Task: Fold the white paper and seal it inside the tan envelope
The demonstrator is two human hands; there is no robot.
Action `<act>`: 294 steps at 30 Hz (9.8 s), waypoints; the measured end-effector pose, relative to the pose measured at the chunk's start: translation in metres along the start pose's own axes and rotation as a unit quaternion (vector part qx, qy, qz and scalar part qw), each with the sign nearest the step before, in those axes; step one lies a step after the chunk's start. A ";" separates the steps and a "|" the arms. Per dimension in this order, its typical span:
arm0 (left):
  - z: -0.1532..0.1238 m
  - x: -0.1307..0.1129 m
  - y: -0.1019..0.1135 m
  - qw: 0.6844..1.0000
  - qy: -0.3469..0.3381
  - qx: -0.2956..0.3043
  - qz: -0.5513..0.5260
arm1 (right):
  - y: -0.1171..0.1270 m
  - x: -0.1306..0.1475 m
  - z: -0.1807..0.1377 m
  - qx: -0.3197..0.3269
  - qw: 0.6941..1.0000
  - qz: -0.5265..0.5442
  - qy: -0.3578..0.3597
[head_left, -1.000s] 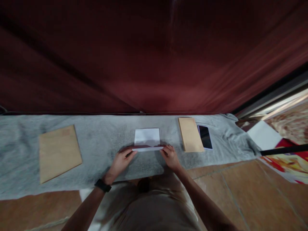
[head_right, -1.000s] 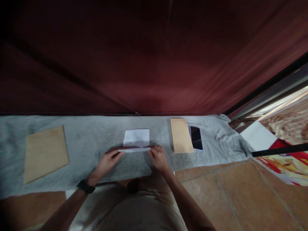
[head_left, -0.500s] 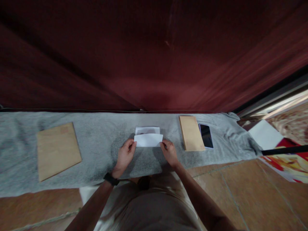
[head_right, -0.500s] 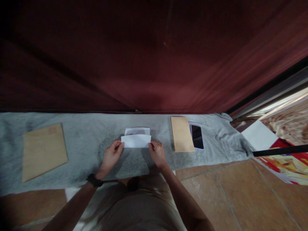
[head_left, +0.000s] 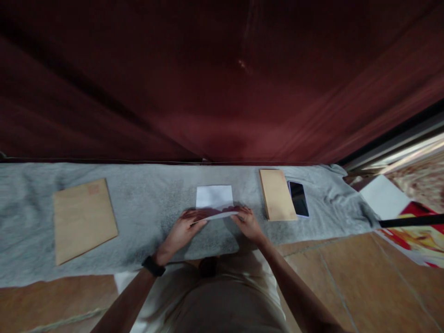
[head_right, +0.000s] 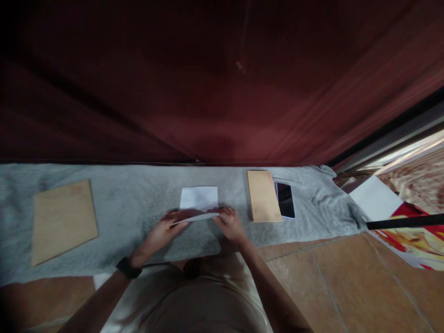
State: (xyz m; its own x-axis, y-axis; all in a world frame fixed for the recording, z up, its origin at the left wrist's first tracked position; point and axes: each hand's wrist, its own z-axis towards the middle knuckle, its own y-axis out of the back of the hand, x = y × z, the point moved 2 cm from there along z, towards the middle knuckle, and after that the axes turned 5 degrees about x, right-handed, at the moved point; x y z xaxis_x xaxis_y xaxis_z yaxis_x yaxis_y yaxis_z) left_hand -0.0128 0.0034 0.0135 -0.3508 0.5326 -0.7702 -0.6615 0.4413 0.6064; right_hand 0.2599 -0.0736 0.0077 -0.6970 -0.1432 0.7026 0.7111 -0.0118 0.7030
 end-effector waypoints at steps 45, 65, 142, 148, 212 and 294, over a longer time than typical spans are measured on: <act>0.058 -0.001 -0.014 0.933 0.229 -0.095 0.261 | -0.011 0.020 0.051 -0.055 0.961 -0.207 -0.175; 0.057 -0.008 -0.016 0.950 0.215 -0.126 0.190 | -0.022 0.049 0.055 -0.079 0.977 -0.194 -0.048; 0.070 -0.071 -0.043 0.976 0.100 -0.051 0.186 | 0.003 0.030 0.064 -0.086 0.962 0.185 -0.181; 0.069 -0.065 -0.012 0.913 0.190 -0.273 -0.236 | 0.009 0.037 0.070 -0.160 0.934 0.278 -0.160; 0.012 -0.022 -0.053 0.922 0.158 -0.072 0.346 | -0.056 0.037 0.009 -0.068 0.947 -0.307 -0.067; -0.023 -0.043 -0.051 0.940 0.079 0.000 0.331 | -0.048 0.039 -0.006 -0.017 0.958 -0.287 -0.025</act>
State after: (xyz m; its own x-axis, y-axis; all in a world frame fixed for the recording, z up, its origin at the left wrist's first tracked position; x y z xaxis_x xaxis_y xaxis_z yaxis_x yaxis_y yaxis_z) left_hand 0.0210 -0.0593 0.0113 -0.7796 0.5766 -0.2443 -0.2641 0.0510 0.9631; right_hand 0.1994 -0.0850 0.0006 -0.9767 -0.0557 0.2074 0.2124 -0.1072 0.9713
